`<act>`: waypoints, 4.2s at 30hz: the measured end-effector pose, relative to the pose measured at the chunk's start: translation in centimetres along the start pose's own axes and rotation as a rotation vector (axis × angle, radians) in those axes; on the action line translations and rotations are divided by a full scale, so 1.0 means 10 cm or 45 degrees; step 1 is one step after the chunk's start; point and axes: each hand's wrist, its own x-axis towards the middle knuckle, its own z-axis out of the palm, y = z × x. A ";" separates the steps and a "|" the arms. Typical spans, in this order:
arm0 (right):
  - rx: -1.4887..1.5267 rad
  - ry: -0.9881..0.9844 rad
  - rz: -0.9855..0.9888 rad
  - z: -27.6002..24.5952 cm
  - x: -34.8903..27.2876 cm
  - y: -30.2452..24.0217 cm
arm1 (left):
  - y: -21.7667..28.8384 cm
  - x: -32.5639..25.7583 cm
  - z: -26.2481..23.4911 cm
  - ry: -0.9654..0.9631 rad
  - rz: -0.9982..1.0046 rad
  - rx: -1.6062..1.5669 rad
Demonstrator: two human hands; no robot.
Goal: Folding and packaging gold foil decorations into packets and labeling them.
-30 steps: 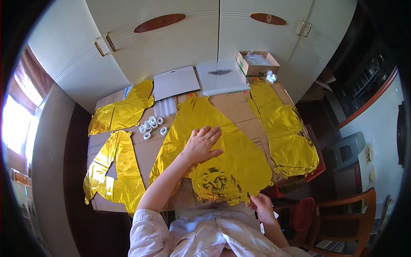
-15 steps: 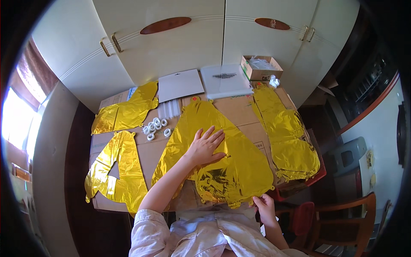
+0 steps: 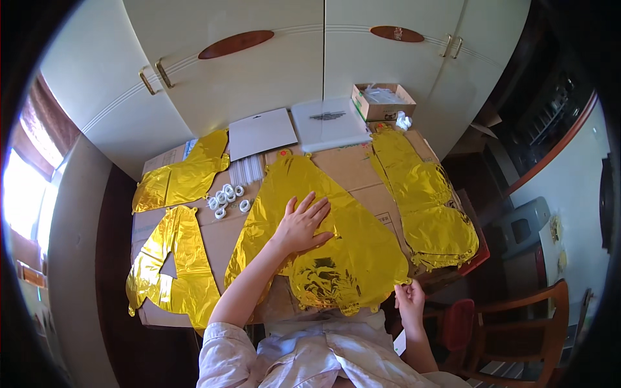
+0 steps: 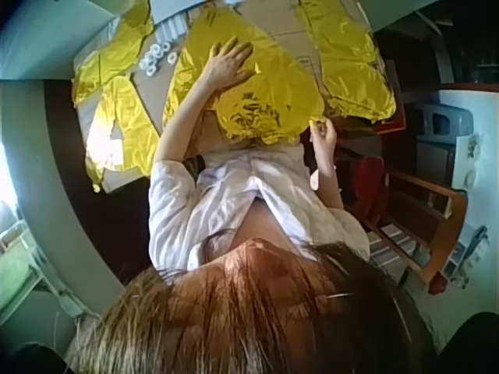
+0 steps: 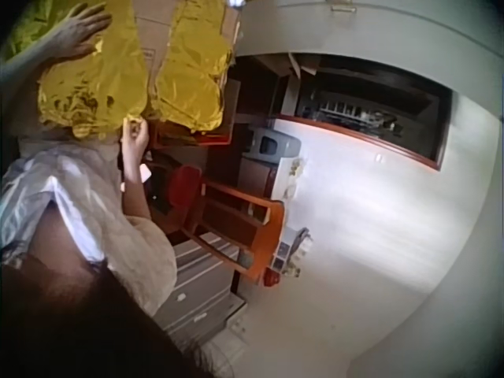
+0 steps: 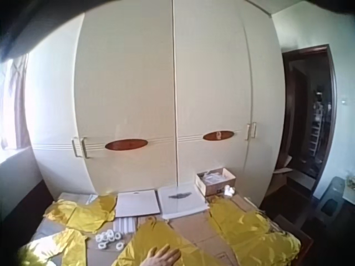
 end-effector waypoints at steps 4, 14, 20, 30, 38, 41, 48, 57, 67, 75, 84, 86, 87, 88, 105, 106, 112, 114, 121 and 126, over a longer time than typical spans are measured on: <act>-0.161 0.141 -0.258 -0.04 0.15 0.15 | 0.01 0.01 0.02 0.012 0.002 0.017; -0.513 -0.271 -1.118 0.70 -0.18 -0.66 | -0.03 -0.01 0.06 0.065 0.028 -0.003; -0.411 -0.874 -1.108 1.06 -0.26 -0.69 | -0.03 0.01 0.04 0.044 0.027 0.029; -1.324 -0.443 -1.159 0.61 0.32 -0.35 | -0.02 0.00 0.07 0.070 0.021 -0.008; -1.269 -0.537 -1.243 0.73 0.28 -0.33 | -0.02 0.00 0.06 0.074 0.020 0.003; -1.319 -0.549 -1.280 0.74 0.28 -0.37 | -0.02 0.00 0.08 0.083 0.018 0.008; -1.339 -0.829 -1.401 0.72 0.43 -0.53 | -0.02 -0.01 0.07 0.102 0.025 -0.003; -1.454 -0.969 -1.363 0.76 0.53 -0.54 | -0.01 -0.01 0.06 0.072 0.021 -0.013; -1.404 -0.929 -1.416 0.87 0.53 -0.50 | -0.01 -0.01 0.06 0.054 0.016 -0.026; -1.423 -0.815 -1.423 0.92 0.49 -0.51 | -0.01 -0.01 0.08 0.073 0.023 -0.009; -1.379 -0.789 -1.407 0.94 0.47 -0.54 | -0.01 -0.01 0.08 0.060 0.021 -0.012; -1.339 -0.809 -1.398 0.93 0.49 -0.54 | -0.01 -0.01 0.08 0.057 0.022 -0.009; -1.330 -0.829 -1.394 0.93 0.51 -0.54 | -0.01 -0.01 0.07 0.054 0.022 -0.005; -1.321 -0.848 -1.389 0.92 0.53 -0.54 | -0.01 -0.01 0.07 0.051 0.023 -0.002; -1.361 -1.072 -1.348 0.54 0.80 -0.68 | 0.00 -0.01 0.07 0.051 0.021 0.022; -1.367 -1.089 -1.354 0.55 0.80 -0.69 | 0.00 -0.01 0.08 0.054 0.021 0.021; -1.395 -1.104 -1.406 0.57 0.83 -0.65 | 0.01 -0.02 0.06 0.055 0.013 0.029; -1.398 -1.106 -1.385 0.58 0.82 -0.64 | 0.01 -0.02 0.06 0.061 0.020 0.033; -1.422 -1.105 -1.351 0.60 0.83 -0.65 | 0.01 -0.01 0.07 0.073 0.028 0.037; -1.404 -1.116 -1.354 0.60 0.83 -0.70 | 0.00 -0.02 0.07 0.074 0.032 0.029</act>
